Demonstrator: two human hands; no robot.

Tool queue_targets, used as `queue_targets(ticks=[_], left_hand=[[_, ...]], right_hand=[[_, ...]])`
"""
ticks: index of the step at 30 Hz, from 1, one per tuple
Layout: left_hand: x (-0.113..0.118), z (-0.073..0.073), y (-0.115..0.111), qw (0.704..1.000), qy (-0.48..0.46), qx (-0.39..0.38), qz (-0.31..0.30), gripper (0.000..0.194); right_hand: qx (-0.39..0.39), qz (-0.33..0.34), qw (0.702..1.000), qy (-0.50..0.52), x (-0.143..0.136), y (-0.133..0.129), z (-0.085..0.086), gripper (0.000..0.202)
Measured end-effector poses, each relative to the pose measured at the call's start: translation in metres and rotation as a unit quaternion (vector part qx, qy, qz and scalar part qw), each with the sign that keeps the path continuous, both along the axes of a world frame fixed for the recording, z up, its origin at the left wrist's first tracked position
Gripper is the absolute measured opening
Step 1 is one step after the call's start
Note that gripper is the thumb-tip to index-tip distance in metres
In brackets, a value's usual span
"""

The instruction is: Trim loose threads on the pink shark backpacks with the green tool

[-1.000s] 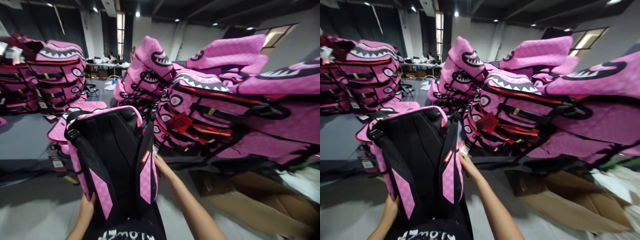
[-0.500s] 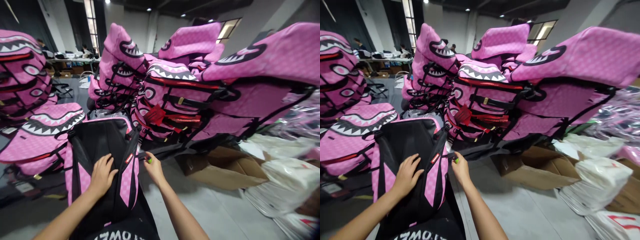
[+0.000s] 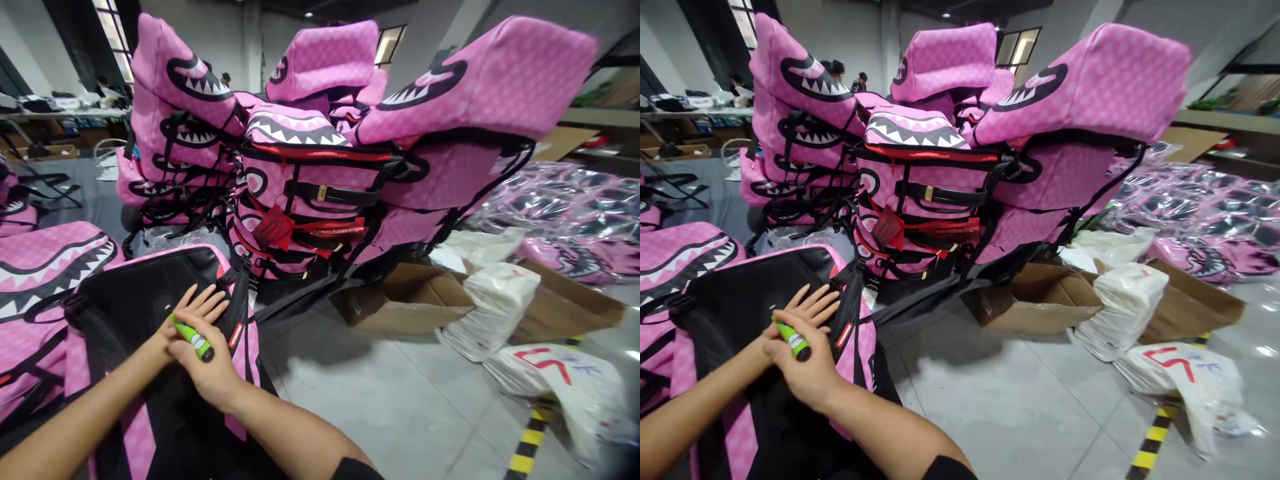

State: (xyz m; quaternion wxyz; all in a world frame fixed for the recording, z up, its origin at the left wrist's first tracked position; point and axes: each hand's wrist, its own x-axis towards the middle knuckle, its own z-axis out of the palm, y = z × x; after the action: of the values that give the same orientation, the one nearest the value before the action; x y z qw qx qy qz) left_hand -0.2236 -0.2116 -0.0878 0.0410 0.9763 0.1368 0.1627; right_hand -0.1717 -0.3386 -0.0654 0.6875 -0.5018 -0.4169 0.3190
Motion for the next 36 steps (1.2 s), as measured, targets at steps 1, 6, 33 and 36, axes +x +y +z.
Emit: queue_targets(ticks=[1, 6, 33, 36], left_hand=[[0.007, 0.008, 0.010, 0.998, 0.013, 0.036, -0.046, 0.030], [0.028, 0.038, 0.028, 0.970, 0.081, 0.149, -0.172, 0.029], [0.024, 0.023, 0.022, 0.986, 0.084, 0.115, -0.087, 0.048], [0.018, 0.017, 0.023, 0.987, 0.058, 0.104, -0.108, 0.036]], right_hand=[[0.017, -0.037, 0.996, -0.082, 0.002, -0.002, -0.009, 0.055], [-0.035, -0.241, 0.899, -0.365, 0.048, -0.034, -0.079, 0.043], [-0.086, -0.237, 0.961, -0.117, 0.074, -0.023, -0.065, 0.020], [-0.119, -0.241, 0.953, -0.139, 0.074, -0.018, -0.066, 0.021]])
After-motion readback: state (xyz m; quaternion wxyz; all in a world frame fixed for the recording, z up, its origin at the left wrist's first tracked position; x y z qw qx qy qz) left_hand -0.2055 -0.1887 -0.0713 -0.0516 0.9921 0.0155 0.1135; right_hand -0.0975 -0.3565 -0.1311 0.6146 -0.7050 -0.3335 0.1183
